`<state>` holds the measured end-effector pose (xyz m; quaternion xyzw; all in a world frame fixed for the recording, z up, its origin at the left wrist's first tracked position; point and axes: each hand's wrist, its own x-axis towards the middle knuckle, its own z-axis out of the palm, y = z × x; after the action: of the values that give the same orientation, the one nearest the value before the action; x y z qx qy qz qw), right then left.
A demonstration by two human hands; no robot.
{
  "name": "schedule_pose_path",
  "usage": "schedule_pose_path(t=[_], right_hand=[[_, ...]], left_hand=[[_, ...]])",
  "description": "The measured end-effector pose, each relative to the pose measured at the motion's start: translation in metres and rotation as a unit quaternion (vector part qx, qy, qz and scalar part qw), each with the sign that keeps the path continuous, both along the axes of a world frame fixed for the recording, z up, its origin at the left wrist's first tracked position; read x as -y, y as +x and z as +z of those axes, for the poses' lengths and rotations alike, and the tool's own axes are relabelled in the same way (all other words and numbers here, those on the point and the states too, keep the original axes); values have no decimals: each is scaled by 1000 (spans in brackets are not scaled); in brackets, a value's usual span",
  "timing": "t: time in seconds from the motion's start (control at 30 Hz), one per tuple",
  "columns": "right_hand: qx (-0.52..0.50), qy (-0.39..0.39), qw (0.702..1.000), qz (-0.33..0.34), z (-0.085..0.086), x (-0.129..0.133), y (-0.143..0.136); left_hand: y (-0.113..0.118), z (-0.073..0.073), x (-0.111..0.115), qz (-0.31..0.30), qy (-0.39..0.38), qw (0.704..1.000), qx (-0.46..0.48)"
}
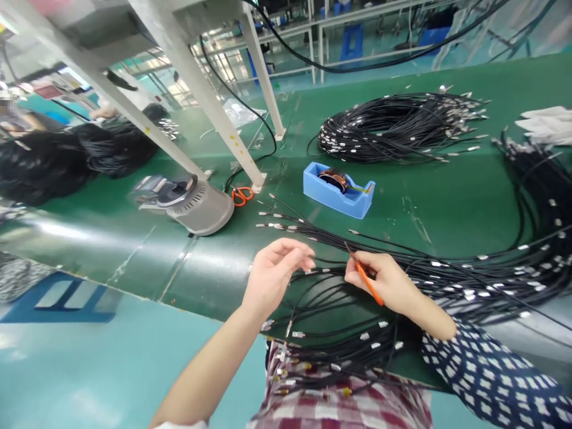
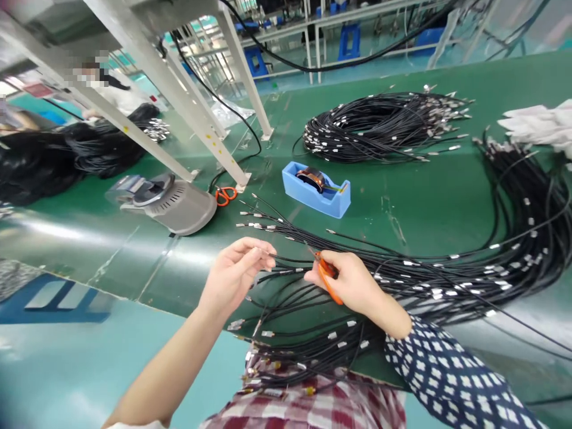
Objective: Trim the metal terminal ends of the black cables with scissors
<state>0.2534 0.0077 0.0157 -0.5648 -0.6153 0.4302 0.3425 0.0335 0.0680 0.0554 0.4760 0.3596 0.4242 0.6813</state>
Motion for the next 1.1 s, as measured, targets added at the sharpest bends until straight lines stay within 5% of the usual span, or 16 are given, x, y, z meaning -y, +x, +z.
schedule_pose_path(t=[0.13, 0.27, 0.37, 0.47, 0.63, 0.87, 1.1], right_hand=[[30, 18, 999, 28, 22, 5, -3], [20, 11, 999, 29, 32, 13, 2], [45, 2, 999, 24, 40, 25, 15], [128, -3, 991, 28, 51, 41, 33], [307, 40, 950, 34, 70, 64, 57], [477, 87, 870, 90, 85, 74, 67], [529, 70, 834, 143, 87, 60, 65]], left_hand=[[6, -2, 9, -19, -41, 999, 25], [11, -3, 12, -59, 2, 998, -29], [16, -1, 15, -70, 97, 986, -116], [24, 3, 20, -110, 249, 941, -203], [42, 4, 33, -227, 324, 888, -233], [52, 1, 38, -246, 334, 865, -282], [50, 1, 38, -262, 359, 843, -303]])
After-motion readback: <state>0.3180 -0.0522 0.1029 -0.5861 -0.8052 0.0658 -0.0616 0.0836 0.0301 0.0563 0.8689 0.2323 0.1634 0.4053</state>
